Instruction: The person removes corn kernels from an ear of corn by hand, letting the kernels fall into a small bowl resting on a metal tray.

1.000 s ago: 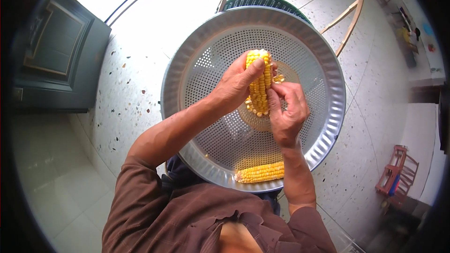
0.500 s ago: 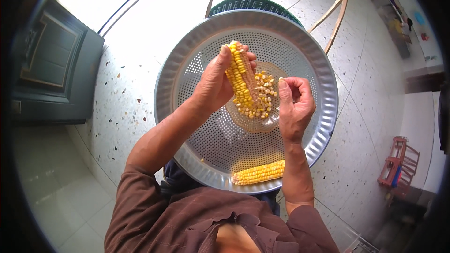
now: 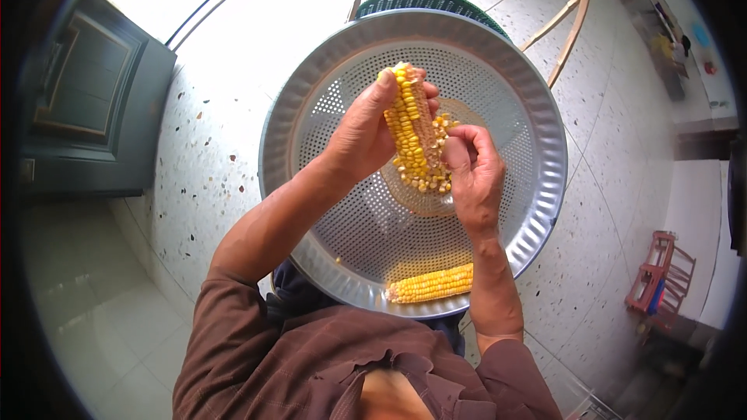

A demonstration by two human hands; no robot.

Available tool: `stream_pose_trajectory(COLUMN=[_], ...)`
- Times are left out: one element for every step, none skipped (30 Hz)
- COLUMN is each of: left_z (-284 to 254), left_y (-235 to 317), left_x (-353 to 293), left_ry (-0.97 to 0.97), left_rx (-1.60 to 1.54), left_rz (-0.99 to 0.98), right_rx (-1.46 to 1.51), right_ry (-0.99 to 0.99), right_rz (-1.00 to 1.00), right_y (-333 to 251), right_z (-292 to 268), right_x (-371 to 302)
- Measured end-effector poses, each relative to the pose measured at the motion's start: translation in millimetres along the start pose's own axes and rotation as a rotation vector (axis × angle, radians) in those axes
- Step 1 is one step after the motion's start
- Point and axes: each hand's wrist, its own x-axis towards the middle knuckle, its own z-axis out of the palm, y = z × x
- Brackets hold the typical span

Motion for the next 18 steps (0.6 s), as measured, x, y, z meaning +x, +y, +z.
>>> stream_pose_trajectory(left_z=[2,3,3,3,4,4,5,7,10,11,6,10,13,17,16,12,15,19], left_y=[-1,-2,-3,-4,-4,-5,-4,-2,0,2,5,15,27,40,45,56,68,82], left_x=[0,0,1,0,-1,-3,-5,-7,-9,-11,-13,-17,-23,-28,-32,-37,-45,-54], left_ry=[-0.022,-0.046,-0.068,-0.063,-0.081,-0.099,-0.104,-0.099,-0.108,-0.115,-0.135,-0.126,-0.078,-0.024,0.021,0.018,0.058,0.098], left_rx=[0.015,0.032,0.042,0.043,0.052,0.061,0.088,0.088,0.15,0.212,0.287,0.287,0.599,0.912,0.942,0.947,0.939,0.933], left_rz=[0.012,0.025,0.037,0.042,0.045,0.049,0.047,0.051,0.049,0.045,0.068,0.067,0.089,0.107,0.182,0.256,0.337,0.419], right_rx=[0.11,0.113,0.206,0.299,0.403,0.407,0.517,0.623,0.634,0.636,0.668,0.697,0.727,0.733,0.756,0.779,0.752,0.76], right_ry=[-0.061,-0.067,-0.149,-0.23,-0.29,-0.298,-0.399,-0.497,-0.52,-0.528,-0.527,-0.518,-0.511,-0.523,-0.514,-0.505,-0.521,-0.528], right_rz=[0.065,0.065,0.089,0.112,0.166,0.165,0.275,0.385,0.351,0.351,0.352,0.356,0.362,0.368,0.386,0.406,0.387,0.4], right_y=[-2,-1,1,2,0,-2,-5,-8,-5,-6,-8,-8,-9,-13,-16,-17,-13,-13], right_z=[2,4,5,6,10,10,8,6,8,7,7,6,5,5,7,8,7,8], right_x=[-2,-3,-4,-4,-5,-7,-8,-9,-8,-8,-8,-9,-9,-9,-10,-11,-10,-10])
